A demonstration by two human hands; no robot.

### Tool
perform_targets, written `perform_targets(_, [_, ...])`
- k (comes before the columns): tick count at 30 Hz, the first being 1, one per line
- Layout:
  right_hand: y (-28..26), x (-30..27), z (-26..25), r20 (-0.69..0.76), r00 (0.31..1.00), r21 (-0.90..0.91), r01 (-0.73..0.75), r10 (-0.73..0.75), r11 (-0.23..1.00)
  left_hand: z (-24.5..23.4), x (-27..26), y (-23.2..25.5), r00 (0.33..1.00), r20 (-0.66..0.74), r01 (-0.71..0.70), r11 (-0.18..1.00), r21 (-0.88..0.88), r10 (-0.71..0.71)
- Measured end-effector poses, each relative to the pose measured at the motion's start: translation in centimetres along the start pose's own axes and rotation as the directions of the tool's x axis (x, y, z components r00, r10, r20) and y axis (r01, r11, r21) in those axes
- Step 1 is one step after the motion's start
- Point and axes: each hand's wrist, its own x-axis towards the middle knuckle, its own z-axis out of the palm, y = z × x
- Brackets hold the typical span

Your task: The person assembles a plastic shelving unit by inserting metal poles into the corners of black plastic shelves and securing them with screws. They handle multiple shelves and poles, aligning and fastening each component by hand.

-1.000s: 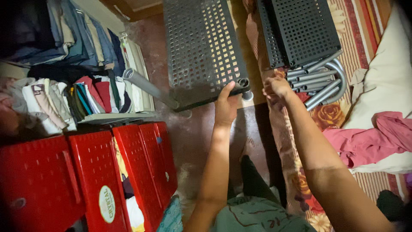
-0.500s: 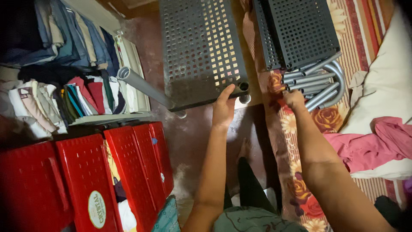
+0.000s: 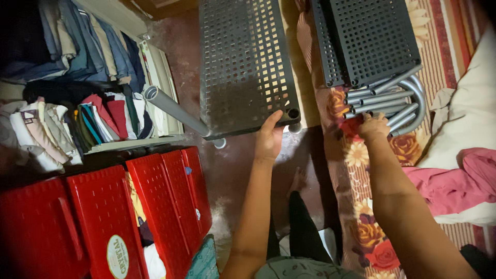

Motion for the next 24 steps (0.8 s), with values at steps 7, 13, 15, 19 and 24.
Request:
perform_targets(7, [0.0,0.9,0.1,-0.047,0.998,-0.062,0.038,-0.041,0.997,-5.5,-0.8,-1.7,0.944,0.202,-0.283,0.325,0.902,0.260])
perform_targets(13, [0.3,0.9,0.3,-0.133,0.983,-0.107,0.112,-0.126,0.988,-5.4,0.6,-2.1,0.986,-0.128,0.089,0.989,-0.119,-0.104])
perform_targets(15, [0.4,1.0,0.3,-0.181,0.972,-0.134,0.126,-0.149,0.983,-4.9,0.6,-1.7,0.986,-0.131,0.089,0.989,-0.120,-0.105])
perform_targets(19, [0.4,1.1,-0.1,-0.152,0.962,-0.370,0.158,-0.227,0.916,-4.3,1.0,-1.2,0.993,-0.094,0.053,0.989,-0.139,-0.066])
perform_targets(24, [0.9,1.2,-0.8,-0.139,0.954,-0.430,0.183,-0.266,0.884,-3.7,0.8,-1.0,0.991,-0.118,0.040,0.991,-0.131,-0.056])
